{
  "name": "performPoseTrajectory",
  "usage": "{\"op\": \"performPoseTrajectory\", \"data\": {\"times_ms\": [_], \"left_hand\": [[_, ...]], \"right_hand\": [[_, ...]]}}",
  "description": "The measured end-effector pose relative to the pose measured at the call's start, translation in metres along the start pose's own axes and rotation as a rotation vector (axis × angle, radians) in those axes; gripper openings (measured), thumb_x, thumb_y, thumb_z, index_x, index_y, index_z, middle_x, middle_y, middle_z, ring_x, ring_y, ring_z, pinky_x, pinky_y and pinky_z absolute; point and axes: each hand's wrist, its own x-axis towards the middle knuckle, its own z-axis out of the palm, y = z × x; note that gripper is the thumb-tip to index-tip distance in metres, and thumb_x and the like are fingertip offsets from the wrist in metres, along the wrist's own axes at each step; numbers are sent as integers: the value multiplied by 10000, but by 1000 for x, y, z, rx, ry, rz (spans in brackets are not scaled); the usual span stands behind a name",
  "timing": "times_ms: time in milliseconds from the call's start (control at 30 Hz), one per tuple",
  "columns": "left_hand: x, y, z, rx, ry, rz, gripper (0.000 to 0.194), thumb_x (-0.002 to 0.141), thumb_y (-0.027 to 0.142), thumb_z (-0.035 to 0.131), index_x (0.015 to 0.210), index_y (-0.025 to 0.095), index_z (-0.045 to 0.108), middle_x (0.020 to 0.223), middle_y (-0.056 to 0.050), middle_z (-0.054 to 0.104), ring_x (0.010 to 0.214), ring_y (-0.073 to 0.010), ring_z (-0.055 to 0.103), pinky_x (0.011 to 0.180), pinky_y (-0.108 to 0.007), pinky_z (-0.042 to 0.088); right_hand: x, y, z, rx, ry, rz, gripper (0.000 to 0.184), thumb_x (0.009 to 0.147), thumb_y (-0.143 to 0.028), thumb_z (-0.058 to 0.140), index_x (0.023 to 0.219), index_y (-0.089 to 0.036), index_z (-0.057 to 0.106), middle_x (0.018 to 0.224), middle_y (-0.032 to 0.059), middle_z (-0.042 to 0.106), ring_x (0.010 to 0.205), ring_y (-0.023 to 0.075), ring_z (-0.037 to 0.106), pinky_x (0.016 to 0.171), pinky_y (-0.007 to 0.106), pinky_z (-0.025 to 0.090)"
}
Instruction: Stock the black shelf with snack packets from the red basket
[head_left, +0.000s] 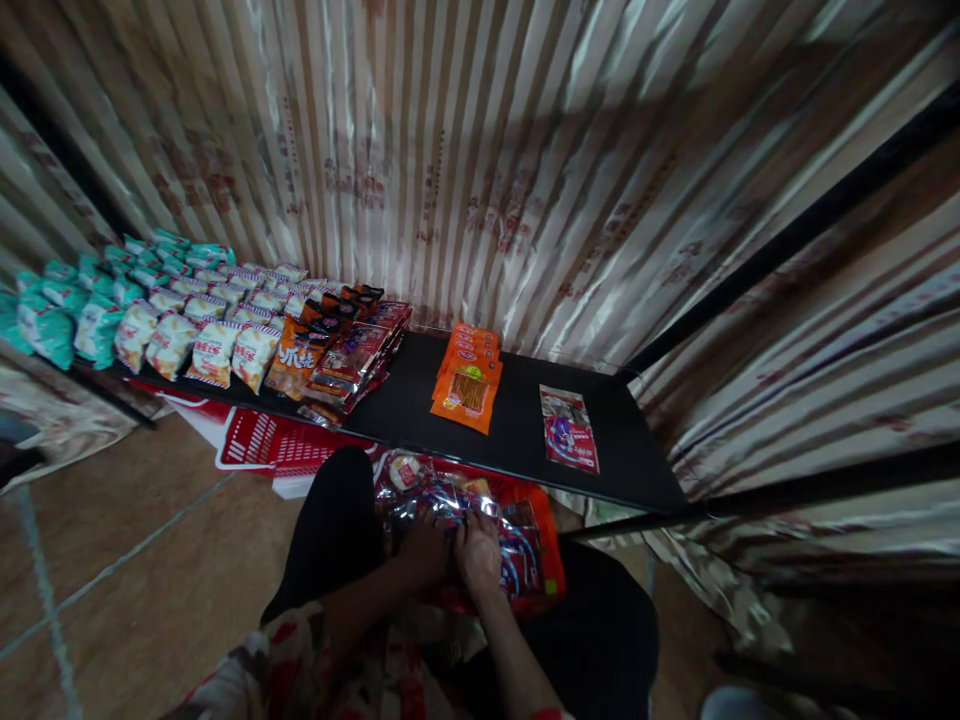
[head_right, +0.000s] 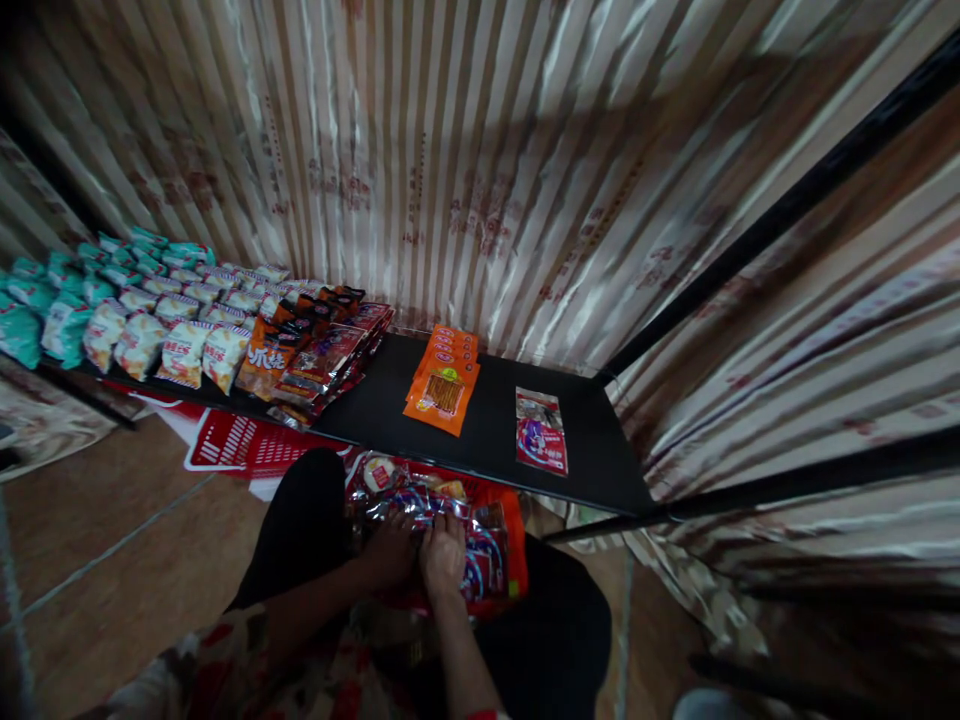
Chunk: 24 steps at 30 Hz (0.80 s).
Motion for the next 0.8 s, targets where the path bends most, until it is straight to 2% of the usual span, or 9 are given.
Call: {"op": "performPoseTrajectory", "data": {"times_ms": [133, 267, 633, 800], "left_hand": [[-4, 0, 10, -7, -12, -83, 444, 814, 142, 378, 1237, 77, 495, 1338, -163, 458, 1303, -269, 310, 1091, -435, 219], [-1, -5, 14, -22, -6, -199, 433, 839, 104, 318, 1236, 82, 490, 1349, -165, 436, 1281, -245, 346, 1058, -387, 280], [-4, -18, 6, 5, 76, -226, 308, 869, 184, 380, 1095, 192, 589, 1194, -94, 507, 1156, -212, 424, 942, -320, 359], [-4, -18, 6, -123, 164, -281, 241, 856, 131, 370, 936, 149, 596, 1017, -104, 586, 1018, -202, 515, 869, -319, 379]], "right_hand": [[-10, 7, 0, -65, -101, -28, 396, 823, -137, 355, 1103, -81, 630, 1192, 161, 584, 1158, 255, 488, 993, 338, 320], [-9, 4, -5, -78, -139, 1, 395, 823, -130, 353, 1104, -103, 630, 1217, 155, 568, 1167, 248, 478, 991, 336, 317], [-9, 4, -7, -36, -134, 6, 343, 837, -154, 370, 1006, -139, 668, 1239, 131, 554, 1155, 238, 480, 973, 332, 344], [-9, 4, -4, 10, -63, -31, 357, 830, -125, 357, 992, -133, 675, 1174, 132, 595, 1131, 226, 500, 981, 344, 351]]}}
